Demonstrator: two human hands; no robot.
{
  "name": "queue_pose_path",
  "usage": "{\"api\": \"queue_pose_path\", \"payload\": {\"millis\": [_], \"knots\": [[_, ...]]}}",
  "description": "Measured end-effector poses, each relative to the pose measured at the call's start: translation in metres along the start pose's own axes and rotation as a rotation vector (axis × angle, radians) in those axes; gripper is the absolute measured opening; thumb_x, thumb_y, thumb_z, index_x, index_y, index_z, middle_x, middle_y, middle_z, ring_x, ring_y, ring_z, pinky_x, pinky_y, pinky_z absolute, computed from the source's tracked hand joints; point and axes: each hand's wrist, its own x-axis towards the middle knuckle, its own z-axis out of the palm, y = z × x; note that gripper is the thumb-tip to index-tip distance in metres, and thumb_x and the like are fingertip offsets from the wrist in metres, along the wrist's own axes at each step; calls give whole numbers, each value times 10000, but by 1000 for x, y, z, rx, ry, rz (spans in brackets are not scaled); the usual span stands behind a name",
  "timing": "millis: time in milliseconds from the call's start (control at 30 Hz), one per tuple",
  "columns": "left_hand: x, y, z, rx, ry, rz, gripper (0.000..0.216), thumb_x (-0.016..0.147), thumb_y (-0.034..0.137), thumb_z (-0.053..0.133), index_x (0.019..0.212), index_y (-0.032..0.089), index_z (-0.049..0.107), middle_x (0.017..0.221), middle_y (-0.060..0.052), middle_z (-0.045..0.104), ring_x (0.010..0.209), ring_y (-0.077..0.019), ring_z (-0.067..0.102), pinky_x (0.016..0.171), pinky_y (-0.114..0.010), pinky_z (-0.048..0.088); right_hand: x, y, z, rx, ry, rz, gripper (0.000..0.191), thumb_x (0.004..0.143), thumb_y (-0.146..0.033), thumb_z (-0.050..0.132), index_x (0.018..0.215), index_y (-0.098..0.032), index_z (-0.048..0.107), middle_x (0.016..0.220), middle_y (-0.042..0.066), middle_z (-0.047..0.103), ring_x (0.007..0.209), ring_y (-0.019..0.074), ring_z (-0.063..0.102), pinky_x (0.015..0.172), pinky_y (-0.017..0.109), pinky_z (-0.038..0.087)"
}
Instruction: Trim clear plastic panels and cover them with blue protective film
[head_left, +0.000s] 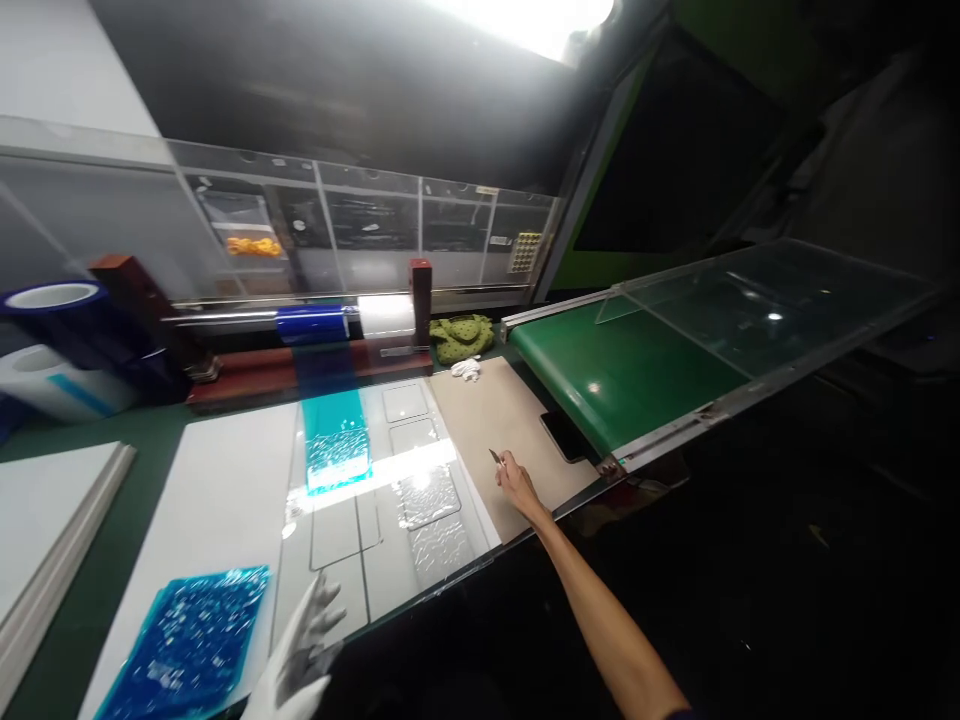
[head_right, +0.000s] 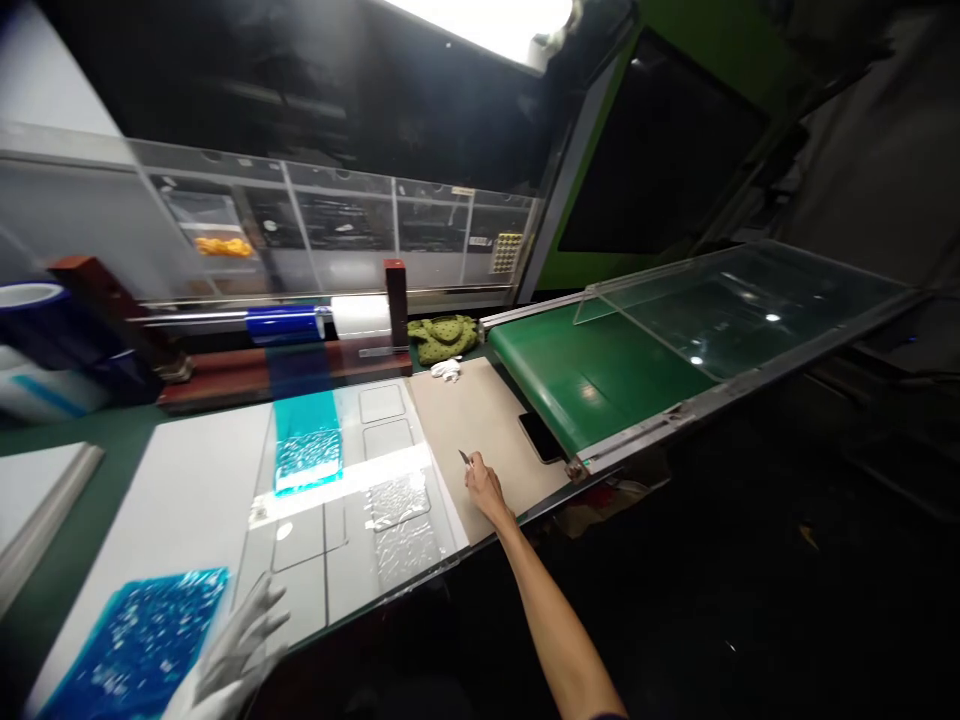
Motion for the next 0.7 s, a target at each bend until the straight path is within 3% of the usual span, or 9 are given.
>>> {"api": "queue_pose_path", "payload": {"millis": [67, 133, 200, 233, 300, 367, 433, 500, 700], "knots": [[-9, 17, 2, 332, -19, 173, 924, 610, 590, 653, 1396, 335, 239, 1426, -68, 368, 1289, -374, 358, 1064, -607, 287, -43, -25, 9, 113, -119, -113, 292, 945, -301, 276, 1097, -207, 506, 642, -44, 481, 611, 115, 479, 609, 216, 380], [-18, 34, 1, 632, -63, 328, 1015, 580, 536, 708, 1416, 302, 181, 1430, -96, 345, 1294, -365, 348, 1062, -595, 299, -93, -54, 14, 402, -344, -246, 330, 943, -398, 291, 971, -190, 546, 601, -52, 416, 544, 97, 414, 530, 203, 339], [-27, 46, -3, 842, -106, 468, 1084, 568, 521, 723, 1431, 258, 123, 1429, -133, 326, 1303, -369, 325, 1054, -580, 317, -140, -82, 14, 550, -565, -282, 349, 941, -429, 311, 911, -180, 554, 649, -36, 452, 525, 80, 400, 492, 200, 320], [-32, 50, -6, 910, -123, 528, 1101, 570, 530, 716, 1436, 239, 102, 1424, -148, 322, 1303, -372, 321, 1051, -571, 325, -159, -95, 13, 563, -614, -313, 359, 946, -423, 305, 897, -176, 561, 657, -32, 459, 533, 77, 398, 499, 202, 316], [-41, 55, -11, 990, -142, 601, 1109, 583, 556, 689, 1442, 220, 73, 1410, -165, 325, 1289, -375, 335, 1037, -554, 348, -188, -115, 12, 530, -640, -379, 349, 945, -418, 330, 849, -174, 560, 667, -31, 455, 571, 76, 395, 525, 206, 312], [-51, 58, -15, 1016, -164, 626, 1122, 574, 589, 677, 1442, 214, 74, 1394, -172, 333, 1268, -382, 358, 1025, -543, 365, -206, -126, 15, 479, -643, -409, 303, 839, -481, 537, 791, -183, 516, 659, -51, 422, 582, 73, 365, 509, 199, 294], [-61, 61, -18, 1013, -197, 624, 1109, 564, 607, 678, 1435, 226, 106, 1382, -165, 345, 1254, -385, 375, 1021, -532, 376, -216, -130, 21, 439, -652, -401, 491, 563, -505, 786, 745, -200, 447, 660, -72, 391, 565, 63, 322, 457, 187, 265], [-70, 64, -20, 982, -227, 627, 1091, 560, 617, 681, 1426, 243, 133, 1378, -155, 354, 1247, -382, 388, 1021, -521, 384, -222, -132, 29, 415, -637, -408, 668, 337, -474, 873, 716, -213, 388, 667, -82, 373, 559, 57, 292, 425, 182, 244], [-93, 66, -27, 922, -251, 637, 1093, 572, 609, 685, 1429, 263, 101, 1401, -135, 319, 1267, -356, 375, 1041, -490, 380, -240, -139, 42, 376, -598, -494, 734, 289, -537, 855, 667, -220, 312, 646, -87, 330, 562, 55, 256, 425, 193, 217]]}}
